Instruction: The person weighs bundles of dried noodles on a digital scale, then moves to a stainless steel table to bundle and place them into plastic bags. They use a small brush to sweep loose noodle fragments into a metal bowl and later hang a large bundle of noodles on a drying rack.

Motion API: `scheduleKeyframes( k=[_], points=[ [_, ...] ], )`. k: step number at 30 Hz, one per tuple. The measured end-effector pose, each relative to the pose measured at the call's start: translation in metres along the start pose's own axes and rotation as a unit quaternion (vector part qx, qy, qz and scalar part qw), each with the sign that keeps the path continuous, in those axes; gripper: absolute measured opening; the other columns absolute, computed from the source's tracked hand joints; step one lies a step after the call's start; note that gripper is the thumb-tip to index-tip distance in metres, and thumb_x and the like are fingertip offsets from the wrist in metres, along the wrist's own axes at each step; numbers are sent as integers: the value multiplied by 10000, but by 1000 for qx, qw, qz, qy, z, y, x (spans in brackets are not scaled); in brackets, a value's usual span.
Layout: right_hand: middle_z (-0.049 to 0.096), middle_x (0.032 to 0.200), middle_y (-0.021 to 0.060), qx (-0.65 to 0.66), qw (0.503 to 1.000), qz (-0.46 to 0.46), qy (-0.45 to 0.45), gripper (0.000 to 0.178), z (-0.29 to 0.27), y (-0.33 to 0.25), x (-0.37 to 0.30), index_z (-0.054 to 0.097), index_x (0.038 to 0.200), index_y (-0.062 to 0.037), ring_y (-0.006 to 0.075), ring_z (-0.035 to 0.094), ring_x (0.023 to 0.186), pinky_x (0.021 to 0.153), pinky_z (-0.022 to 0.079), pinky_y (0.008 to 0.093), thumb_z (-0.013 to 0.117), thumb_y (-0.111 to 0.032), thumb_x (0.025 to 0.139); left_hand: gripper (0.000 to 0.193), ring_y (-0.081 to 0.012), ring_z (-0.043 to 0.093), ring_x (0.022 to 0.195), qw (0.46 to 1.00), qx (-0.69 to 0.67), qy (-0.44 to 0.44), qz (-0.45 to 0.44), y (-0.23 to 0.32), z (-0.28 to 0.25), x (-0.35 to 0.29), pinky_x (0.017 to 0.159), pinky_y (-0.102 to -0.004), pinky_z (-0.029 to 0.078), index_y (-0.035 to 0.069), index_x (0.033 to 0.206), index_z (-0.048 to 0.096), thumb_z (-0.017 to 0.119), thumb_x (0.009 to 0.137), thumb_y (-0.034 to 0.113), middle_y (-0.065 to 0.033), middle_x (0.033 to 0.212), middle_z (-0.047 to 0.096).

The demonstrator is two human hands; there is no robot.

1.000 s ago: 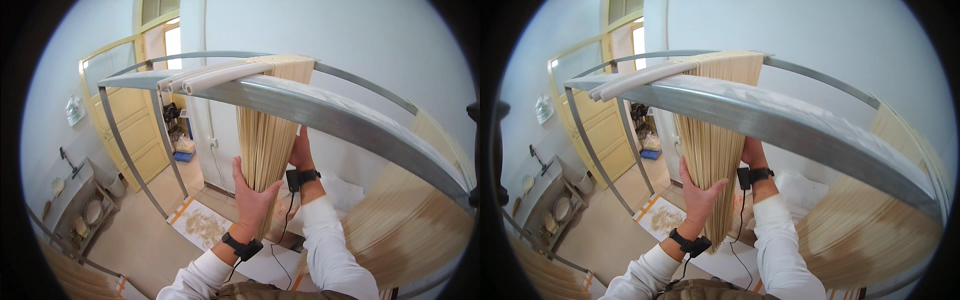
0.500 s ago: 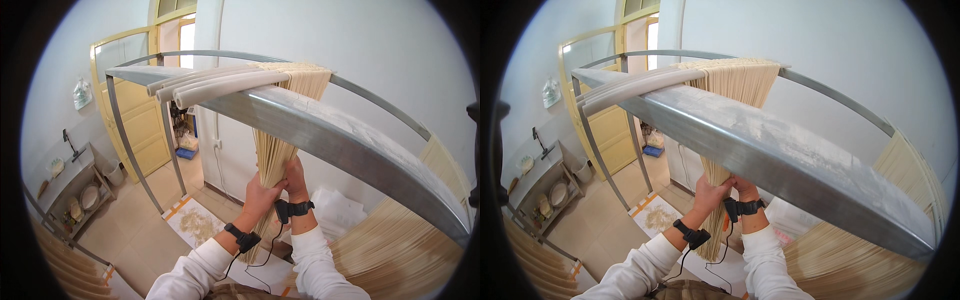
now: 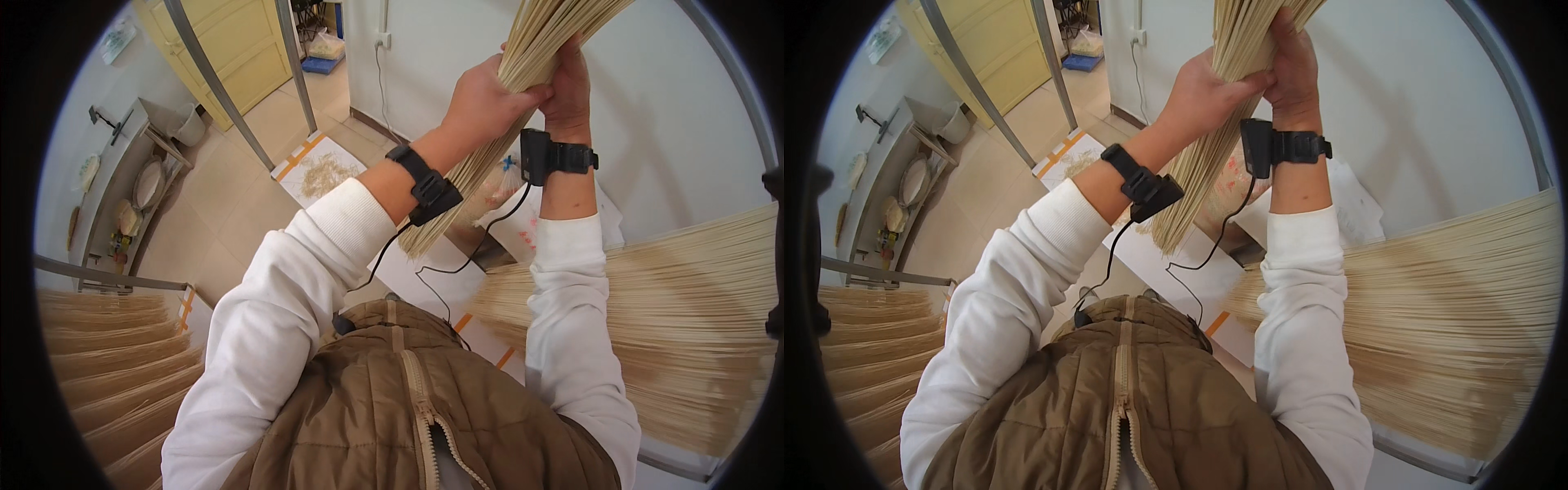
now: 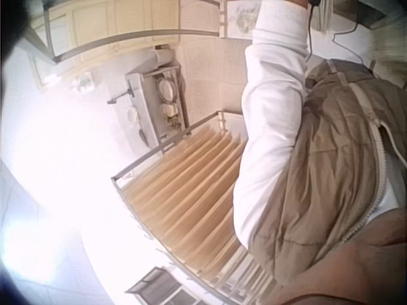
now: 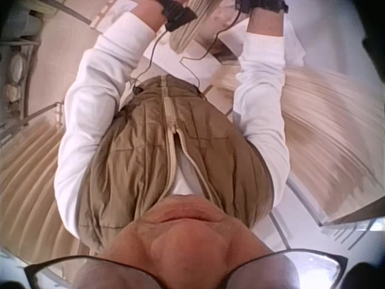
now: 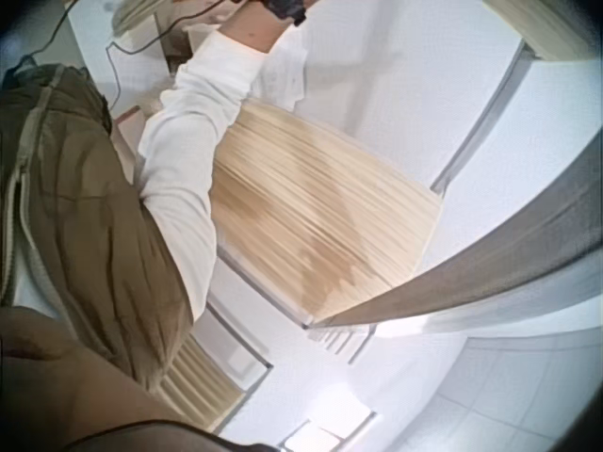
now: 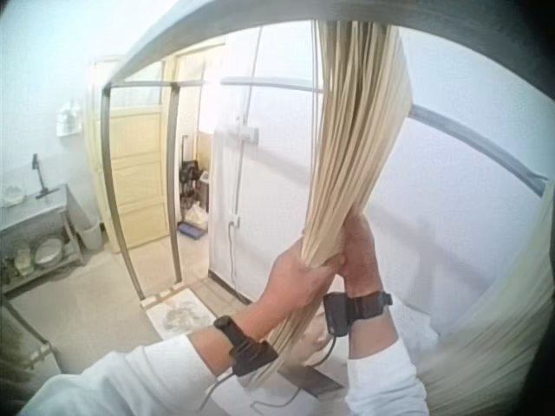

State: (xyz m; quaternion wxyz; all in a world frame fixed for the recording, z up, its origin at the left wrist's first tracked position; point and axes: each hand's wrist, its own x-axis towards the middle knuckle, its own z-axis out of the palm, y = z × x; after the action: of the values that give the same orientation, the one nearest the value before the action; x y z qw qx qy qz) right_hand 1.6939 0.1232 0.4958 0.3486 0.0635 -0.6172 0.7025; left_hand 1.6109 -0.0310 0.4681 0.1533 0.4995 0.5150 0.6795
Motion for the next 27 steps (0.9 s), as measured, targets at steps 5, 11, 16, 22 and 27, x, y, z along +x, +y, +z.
scheduleKeyframes(
  k=[5,11,16,22,27],
  points=[
    [716,1169,215,46,998,35,-3,713,-2,-6,-6,570,1354,23,340,733,1061,857,650,439,489,-612,1041,461,-181,709,921,1000,9,-10,-27,4,-1,-7,837,-353,561,17,1130,705,823,859,371,-97,1006,755],
    [714,1163,215,63,998,18,-20,718,-3,-2,-1,565,1356,26,346,734,1053,855,653,437,512,-612,1030,512,-206,713,929,1000,-3,-16,0,-2,-3,-1,847,-357,562,20,1167,687,831,844,389,-109,1018,754],
    [714,1153,204,-22,999,-8,36,751,14,-7,-3,554,1345,43,336,737,1040,852,652,437,557,-625,1001,607,-274,730,962,999,16,-37,-28,4,-7,4,865,-379,565,11,1232,652,836,818,415,-151,1058,759],
    [701,1162,88,-47,989,-54,126,691,34,-8,-9,576,1326,43,182,703,979,809,587,320,671,-551,986,443,-152,699,910,1000,-22,-10,10,-5,-1,6,817,-334,561,16,1132,695,838,855,331,-86,1002,752],
    [713,1052,50,-203,960,-58,184,711,29,-16,-14,642,1246,28,116,642,919,753,540,296,670,-623,962,511,-248,719,1006,992,-63,-100,-35,-10,3,13,913,-391,561,54,1284,637,724,916,397,-129,1078,751]
  ],
)
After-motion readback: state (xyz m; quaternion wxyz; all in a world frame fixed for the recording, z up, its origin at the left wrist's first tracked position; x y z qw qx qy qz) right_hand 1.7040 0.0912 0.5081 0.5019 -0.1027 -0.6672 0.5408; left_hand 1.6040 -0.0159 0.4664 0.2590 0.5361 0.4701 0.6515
